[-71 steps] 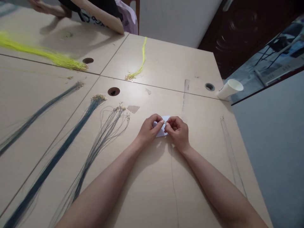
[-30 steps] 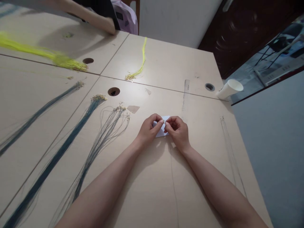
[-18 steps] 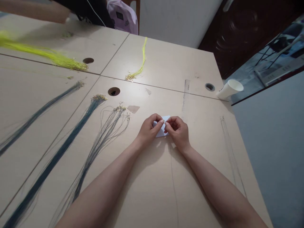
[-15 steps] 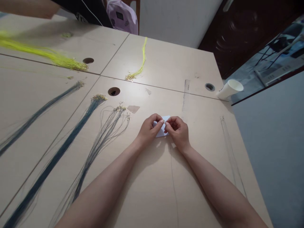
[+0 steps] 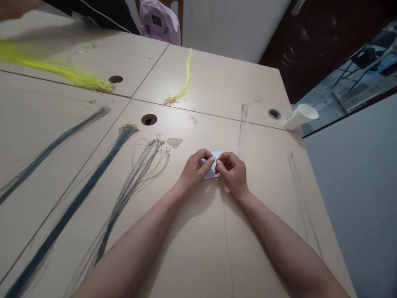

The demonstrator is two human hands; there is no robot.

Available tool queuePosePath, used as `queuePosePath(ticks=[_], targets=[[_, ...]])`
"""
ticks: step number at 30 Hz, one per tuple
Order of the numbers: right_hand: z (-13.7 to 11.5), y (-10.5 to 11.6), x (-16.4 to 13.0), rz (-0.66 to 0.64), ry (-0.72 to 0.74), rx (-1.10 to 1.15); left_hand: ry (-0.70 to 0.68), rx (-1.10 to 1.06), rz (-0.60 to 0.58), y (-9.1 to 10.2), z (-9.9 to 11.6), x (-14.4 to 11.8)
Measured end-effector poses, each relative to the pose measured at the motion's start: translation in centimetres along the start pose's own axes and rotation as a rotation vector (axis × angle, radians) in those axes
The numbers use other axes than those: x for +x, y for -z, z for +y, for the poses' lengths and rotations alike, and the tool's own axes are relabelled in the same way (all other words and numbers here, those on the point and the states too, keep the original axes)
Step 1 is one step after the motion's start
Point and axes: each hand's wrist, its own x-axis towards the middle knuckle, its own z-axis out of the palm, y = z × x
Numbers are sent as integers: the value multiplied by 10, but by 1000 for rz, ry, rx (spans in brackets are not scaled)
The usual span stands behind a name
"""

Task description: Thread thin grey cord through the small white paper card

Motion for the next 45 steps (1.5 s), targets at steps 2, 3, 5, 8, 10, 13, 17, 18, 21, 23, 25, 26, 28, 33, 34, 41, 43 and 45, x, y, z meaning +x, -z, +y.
queuePosePath(ticks=[2,3,5,8,10,13,17,18,21,23,25,26,28,33,34,41,43,45], targets=[[0,0,0,-1,1,-4,-1,-5,6,0,0,0],[-1,0,0,-1,0,0,-1,-9,9,0,1,0],[-1,0,0,2,-3,17,-3,-13,13,0,1,0],[-1,0,-1,9,-14,35,-3,-9,12,0,1,0],[-1,0,-1,12,-16,39,-2,-7,9,0,1,0],[0,-1,0,14,-10,41,-1,-6,7,0,1,0],[0,-1,0,13,-12,33,4,-7,2,0,2,0],[0,0,0,12,-13,32,3,-8,2,1,2,0],[-1,0,0,11,-15,32,5,-9,2,1,1,0],[-2,-1,0,12,-18,35,10,-11,2,1,1,0],[-1,-1,0,15,-23,30,12,-12,-1,0,1,0],[-1,-1,0,16,-25,25,11,-11,-1,0,1,0],[-1,-1,0,18,-25,17,12,-6,1,0,1,-1],[-1,-1,0,21,-28,30,8,-3,0,1,2,0],[-1,-1,0,23,-30,32,9,-4,-2,1,2,0],[-1,-2,-1,23,-31,29,-1,-8,0,1,2,0],[-1,-1,0,14,-26,25,4,-6,-1,1,2,0],[-1,-1,1,7,-21,21,12,3,-3,1,2,0]])
